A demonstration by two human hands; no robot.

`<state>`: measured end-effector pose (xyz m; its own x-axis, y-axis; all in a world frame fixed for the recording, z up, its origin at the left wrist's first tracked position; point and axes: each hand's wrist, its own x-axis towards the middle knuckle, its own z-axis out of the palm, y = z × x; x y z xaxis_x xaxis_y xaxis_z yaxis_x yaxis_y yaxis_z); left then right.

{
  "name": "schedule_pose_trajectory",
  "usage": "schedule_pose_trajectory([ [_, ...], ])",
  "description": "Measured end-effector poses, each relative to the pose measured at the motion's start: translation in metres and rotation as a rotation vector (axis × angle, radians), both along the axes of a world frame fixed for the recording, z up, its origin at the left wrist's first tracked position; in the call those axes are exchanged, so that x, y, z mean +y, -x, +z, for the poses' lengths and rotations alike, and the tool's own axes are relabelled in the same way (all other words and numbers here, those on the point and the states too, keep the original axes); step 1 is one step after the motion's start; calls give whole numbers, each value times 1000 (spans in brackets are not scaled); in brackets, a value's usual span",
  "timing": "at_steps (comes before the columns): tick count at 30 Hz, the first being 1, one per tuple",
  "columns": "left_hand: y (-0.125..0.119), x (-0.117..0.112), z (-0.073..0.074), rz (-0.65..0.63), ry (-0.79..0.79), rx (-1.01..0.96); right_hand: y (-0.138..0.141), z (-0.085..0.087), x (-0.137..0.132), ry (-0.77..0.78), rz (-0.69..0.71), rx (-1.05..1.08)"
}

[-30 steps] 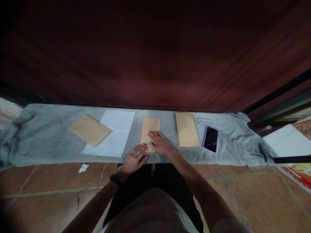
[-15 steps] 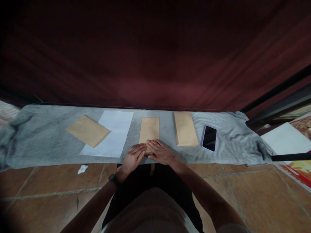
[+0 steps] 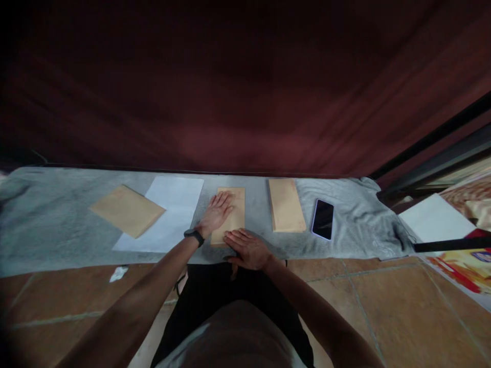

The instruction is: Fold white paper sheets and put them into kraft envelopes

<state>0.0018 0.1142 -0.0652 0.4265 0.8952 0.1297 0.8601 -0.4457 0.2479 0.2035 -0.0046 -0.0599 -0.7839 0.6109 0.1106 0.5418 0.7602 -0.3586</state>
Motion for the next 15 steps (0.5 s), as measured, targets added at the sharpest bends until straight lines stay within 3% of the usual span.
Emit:
schedule_pose_trajectory([
  [7,-13,10,-3,-137,-12,47,0,-2,-1,24,17,72],
  [15,-16,7,-6,-228,-1,7,0,-4,0,1,15,86],
])
